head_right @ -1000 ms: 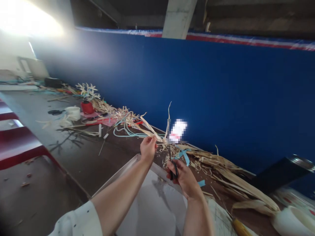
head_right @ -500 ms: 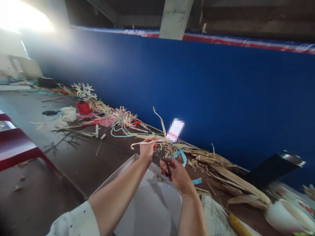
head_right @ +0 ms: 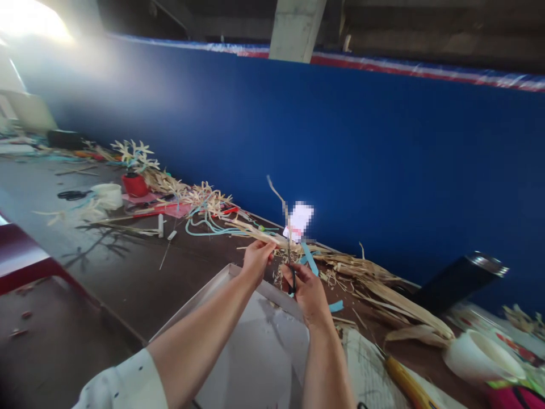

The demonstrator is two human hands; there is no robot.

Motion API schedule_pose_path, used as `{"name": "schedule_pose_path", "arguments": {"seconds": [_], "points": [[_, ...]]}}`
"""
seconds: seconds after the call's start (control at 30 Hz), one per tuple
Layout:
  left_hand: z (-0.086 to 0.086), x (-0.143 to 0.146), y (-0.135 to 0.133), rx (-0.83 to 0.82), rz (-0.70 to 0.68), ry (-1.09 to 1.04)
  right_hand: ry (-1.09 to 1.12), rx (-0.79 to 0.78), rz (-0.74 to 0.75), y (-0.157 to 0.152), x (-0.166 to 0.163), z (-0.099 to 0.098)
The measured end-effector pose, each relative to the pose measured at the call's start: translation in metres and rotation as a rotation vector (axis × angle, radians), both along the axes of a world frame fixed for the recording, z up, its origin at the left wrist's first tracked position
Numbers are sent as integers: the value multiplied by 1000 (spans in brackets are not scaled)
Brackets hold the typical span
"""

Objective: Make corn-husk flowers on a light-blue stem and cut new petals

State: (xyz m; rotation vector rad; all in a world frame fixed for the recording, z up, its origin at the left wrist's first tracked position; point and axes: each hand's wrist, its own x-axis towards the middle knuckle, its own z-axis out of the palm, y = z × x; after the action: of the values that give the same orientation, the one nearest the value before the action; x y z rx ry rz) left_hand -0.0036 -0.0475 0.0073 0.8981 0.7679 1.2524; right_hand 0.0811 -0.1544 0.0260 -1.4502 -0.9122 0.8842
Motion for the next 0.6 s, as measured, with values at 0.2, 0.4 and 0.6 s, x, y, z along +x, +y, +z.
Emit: {"name": "schedule_pose_path", "arguments": {"seconds": [0.2, 0.4, 0.6], "points": [[5, -2, -6, -16, -78, 37, 25, 42, -49, -1, 4, -1], [5, 0, -5, -62, -40, 2, 1, 5, -26, 2, 1, -4], [2, 2, -5, -44, -30, -11, -33, 1, -18, 2, -1, -4]]}}
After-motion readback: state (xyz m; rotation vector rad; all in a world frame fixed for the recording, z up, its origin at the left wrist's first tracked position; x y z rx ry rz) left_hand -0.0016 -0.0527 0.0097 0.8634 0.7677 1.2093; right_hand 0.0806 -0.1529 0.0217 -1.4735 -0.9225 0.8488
